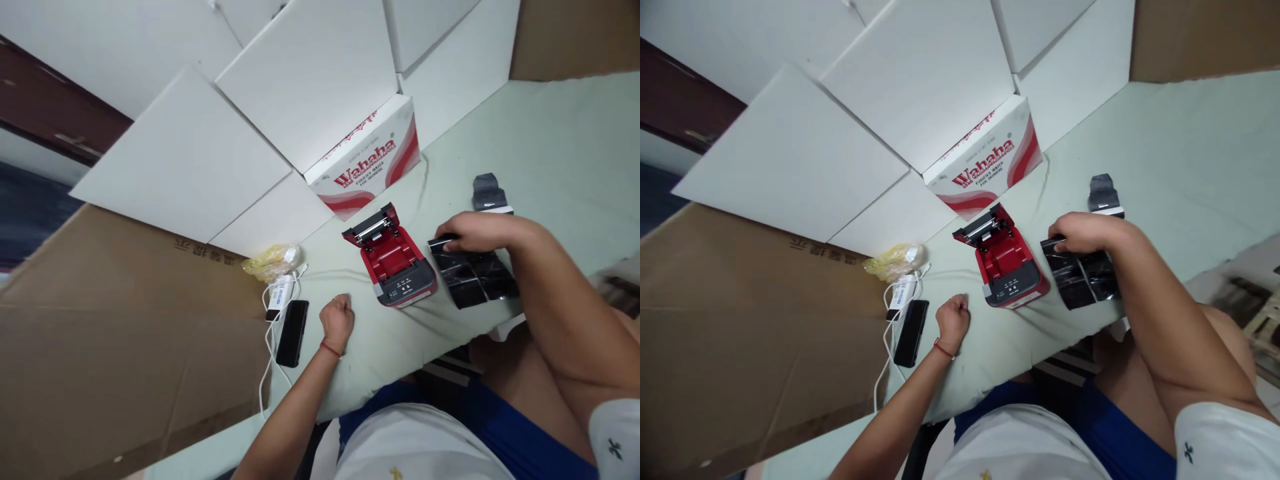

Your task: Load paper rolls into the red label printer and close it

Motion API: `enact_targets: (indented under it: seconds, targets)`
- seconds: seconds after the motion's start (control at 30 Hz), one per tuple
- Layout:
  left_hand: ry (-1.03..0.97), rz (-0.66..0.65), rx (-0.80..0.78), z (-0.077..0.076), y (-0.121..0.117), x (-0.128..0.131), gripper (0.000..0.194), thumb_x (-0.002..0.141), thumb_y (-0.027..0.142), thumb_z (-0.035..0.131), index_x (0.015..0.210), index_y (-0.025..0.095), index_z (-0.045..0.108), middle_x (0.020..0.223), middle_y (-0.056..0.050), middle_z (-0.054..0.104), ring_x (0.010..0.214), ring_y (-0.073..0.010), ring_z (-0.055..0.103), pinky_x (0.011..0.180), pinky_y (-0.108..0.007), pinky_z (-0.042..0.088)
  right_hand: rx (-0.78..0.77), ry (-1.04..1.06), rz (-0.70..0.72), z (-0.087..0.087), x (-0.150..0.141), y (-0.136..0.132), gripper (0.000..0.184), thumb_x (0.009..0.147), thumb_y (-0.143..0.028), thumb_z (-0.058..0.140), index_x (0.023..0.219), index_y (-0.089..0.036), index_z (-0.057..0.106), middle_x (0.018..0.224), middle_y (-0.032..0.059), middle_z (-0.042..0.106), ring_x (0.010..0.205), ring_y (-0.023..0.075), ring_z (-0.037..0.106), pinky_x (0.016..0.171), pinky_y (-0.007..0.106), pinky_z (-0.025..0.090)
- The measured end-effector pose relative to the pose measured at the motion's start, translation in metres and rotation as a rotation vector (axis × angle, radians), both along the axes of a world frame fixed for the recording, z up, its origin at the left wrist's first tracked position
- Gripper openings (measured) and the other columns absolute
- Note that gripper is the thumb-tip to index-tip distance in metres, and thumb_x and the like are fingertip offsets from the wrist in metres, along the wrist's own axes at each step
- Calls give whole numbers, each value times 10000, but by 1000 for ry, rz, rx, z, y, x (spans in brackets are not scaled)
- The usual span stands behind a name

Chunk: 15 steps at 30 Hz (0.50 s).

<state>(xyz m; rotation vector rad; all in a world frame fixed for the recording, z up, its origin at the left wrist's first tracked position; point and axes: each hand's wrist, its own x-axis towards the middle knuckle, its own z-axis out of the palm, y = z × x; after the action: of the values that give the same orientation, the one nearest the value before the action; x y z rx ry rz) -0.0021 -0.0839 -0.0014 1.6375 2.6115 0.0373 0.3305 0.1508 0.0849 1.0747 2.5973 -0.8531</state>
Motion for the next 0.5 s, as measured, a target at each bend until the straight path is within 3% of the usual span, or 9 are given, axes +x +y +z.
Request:
enact_targets:
  seconds: [0.1,0.23,0.37,0.5]
  targets:
    - [35,-1,-20,0,1,0,238,745,2,491,699,203,609,748,-23,676,745,-183,594,680,-284,303,2,-27,-35,-7,-10,2,446,886,-261,628,1311,-168,729,1193,163,749,1003,283,681,815,350,470]
    - [39,0,-13,-1,1,-1,237,753,-2,501,690,202,604,741,-19,673,737,-180,583,677,-280,299,77,-7,-124,-1,20,13,483,906,-222,592,1378,-184,686,1329,146,704,1132,271,646,926,343,451]
    - [15,-15,26,-1,1,-1,234,734,-10,522,668,206,583,705,-9,646,708,-177,560,662,-275,290,74,-53,-184,-2,41,18,443,853,-178,649,1284,-152,746,1215,161,741,1032,258,660,866,337,457]
    - [1,-6,41,0,1,0,235,735,-10,524,657,207,572,690,-9,628,689,-179,550,657,-277,283,47,-44,-165,-12,23,10,440,787,-105,672,1210,-156,783,1077,147,775,868,210,656,770,313,443]
